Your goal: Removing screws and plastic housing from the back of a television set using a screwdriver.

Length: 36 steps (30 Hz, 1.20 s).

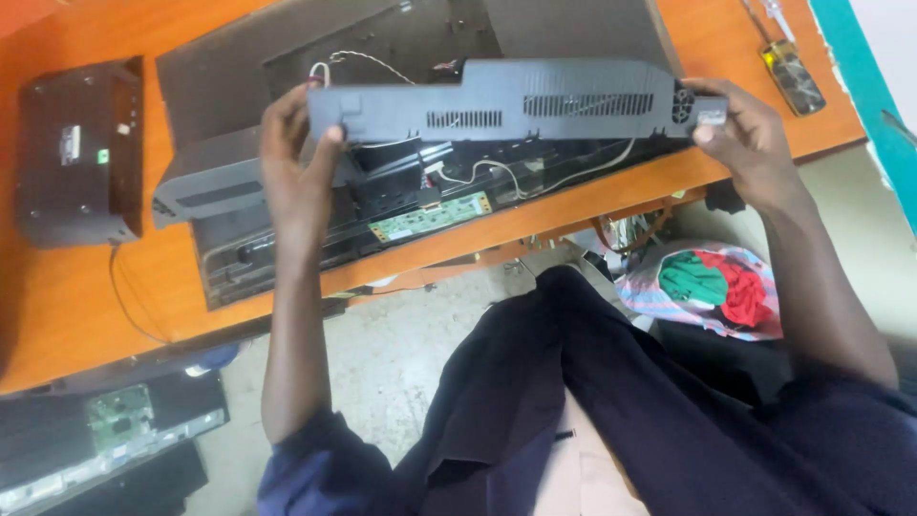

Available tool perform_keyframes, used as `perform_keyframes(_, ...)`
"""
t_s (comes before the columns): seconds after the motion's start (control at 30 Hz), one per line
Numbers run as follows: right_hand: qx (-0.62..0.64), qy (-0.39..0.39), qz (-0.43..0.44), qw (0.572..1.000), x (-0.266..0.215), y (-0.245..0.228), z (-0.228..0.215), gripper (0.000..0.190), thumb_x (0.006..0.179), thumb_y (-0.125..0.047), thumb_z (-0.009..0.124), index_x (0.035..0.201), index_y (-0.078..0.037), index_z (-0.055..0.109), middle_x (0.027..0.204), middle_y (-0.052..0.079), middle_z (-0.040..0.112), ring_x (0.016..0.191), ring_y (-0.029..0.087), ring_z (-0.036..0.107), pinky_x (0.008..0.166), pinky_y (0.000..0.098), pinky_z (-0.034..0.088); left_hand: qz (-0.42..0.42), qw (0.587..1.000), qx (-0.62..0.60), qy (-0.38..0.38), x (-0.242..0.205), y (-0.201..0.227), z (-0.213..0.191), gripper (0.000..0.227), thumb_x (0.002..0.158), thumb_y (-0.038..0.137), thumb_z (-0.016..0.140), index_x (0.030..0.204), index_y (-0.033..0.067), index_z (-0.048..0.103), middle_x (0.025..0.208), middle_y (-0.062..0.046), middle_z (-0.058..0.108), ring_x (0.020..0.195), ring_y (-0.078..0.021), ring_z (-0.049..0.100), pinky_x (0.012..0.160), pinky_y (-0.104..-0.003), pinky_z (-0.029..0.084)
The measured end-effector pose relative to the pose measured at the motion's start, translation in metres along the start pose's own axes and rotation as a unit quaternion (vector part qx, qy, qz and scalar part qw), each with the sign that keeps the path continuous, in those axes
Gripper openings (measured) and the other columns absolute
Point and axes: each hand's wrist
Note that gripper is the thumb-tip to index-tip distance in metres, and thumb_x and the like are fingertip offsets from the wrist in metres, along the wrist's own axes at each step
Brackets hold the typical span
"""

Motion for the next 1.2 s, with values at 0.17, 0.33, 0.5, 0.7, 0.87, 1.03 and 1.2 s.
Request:
perform_keyframes(0.17, -0.075, -0.091, -0.098, 0.988, 0.006, -0.014, -0.014, 0.053, 0.091, -0.009, 0.06, 0.14, 0.003, 0.046, 0.144, 0.022, 0.045, 0.139, 0.035, 0.044, 0.107, 0.0437, 0.048, -0.017, 0.993, -0.053, 0.104, -0.065, -0.011, 0.009, 0.04, 0.089, -0.006, 0.067, 0.121, 0.0105, 0.05, 0.136, -0.017, 0.057, 0.128, -0.0277, 0.057, 0.112, -0.041, 0.05)
perform_keyframes(0.33, -0.12, -0.127, -0.168, 0.97, 0.016, -0.013, -0.03, 0.058, 0.087, -0.006, 0.065, 0.141, 0.001, 0.045, 0.147, 0.023, 0.042, 0.142, 0.039, 0.041, 0.117, 0.0516, 0.044, -0.026, 0.978, -0.03, 0.203, -0.106, -0.037, 0.034, 0.034, 0.086, -0.006, 0.07, 0.113, 0.009, 0.054, 0.114, -0.008, 0.06, 0.129, -0.0313, 0.058, 0.116, -0.043, 0.047)
perform_keyframes(0.5, -0.206, -0.127, -0.256, 0.936, 0.029, 0.013, -0.038, 0.061, 0.09, -0.019, 0.067, 0.145, -0.001, 0.045, 0.148, 0.021, 0.044, 0.14, 0.039, 0.043, 0.119, 0.056, 0.039, 0.006, 0.956, -0.017, 0.293, -0.126, -0.066, 0.054, 0.028, 0.085, -0.004, 0.074, 0.107, 0.0075, 0.06, 0.105, -0.007, 0.065, 0.106, -0.017, 0.064, 0.104, -0.034, 0.056)
perform_keyframes(0.7, -0.193, -0.116, -0.229, 0.947, 0.027, 0.025, -0.034, 0.06, 0.089, -0.013, 0.069, 0.144, -0.004, 0.045, 0.151, 0.019, 0.041, 0.141, 0.037, 0.041, 0.118, 0.0553, 0.039, -0.016, 0.949, -0.028, 0.314, -0.133, -0.069, 0.069, 0.028, 0.086, -0.009, 0.071, 0.105, 0.0081, 0.061, 0.109, -0.01, 0.068, 0.12, -0.0253, 0.066, 0.093, -0.025, 0.058)
perform_keyframes(0.87, -0.161, -0.095, -0.15, 0.971, 0.02, 0.01, -0.028, 0.059, 0.087, -0.004, 0.067, 0.142, -0.003, 0.046, 0.154, 0.018, 0.037, 0.145, 0.035, 0.035, 0.121, 0.0519, 0.033, -0.012, 0.955, -0.013, 0.296, -0.136, -0.067, 0.081, 0.027, 0.086, -0.009, 0.069, 0.102, 0.01, 0.06, 0.102, -0.008, 0.067, 0.124, -0.028, 0.063, 0.098, -0.034, 0.058)
perform_keyframes(1.03, -0.166, -0.098, -0.142, 0.971, 0.021, 0.017, -0.027, 0.063, 0.086, -0.004, 0.068, 0.143, -0.002, 0.044, 0.154, 0.02, 0.036, 0.146, 0.038, 0.034, 0.12, 0.0552, 0.031, -0.015, 0.954, 0.013, 0.299, -0.138, -0.069, 0.083, 0.029, 0.086, 0.001, 0.074, 0.107, 0.0125, 0.06, 0.124, -0.011, 0.066, 0.11, -0.0171, 0.066, 0.095, -0.029, 0.057)
perform_keyframes(1.2, -0.163, -0.074, -0.146, 0.973, 0.018, 0.019, -0.025, 0.062, 0.084, 0.0, 0.07, 0.142, 0.001, 0.047, 0.151, 0.022, 0.04, 0.143, 0.039, 0.039, 0.118, 0.0534, 0.036, -0.021, 0.954, 0.116, 0.275, -0.141, -0.077, 0.08, 0.044, 0.083, 0.0, 0.078, 0.12, 0.0078, 0.055, 0.119, -0.012, 0.062, 0.103, -0.0191, 0.061, 0.088, -0.03, 0.057)
Point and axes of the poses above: each hand's wrist, its own x-axis towards the middle knuckle, its own z-axis out of the palm, y = z × x
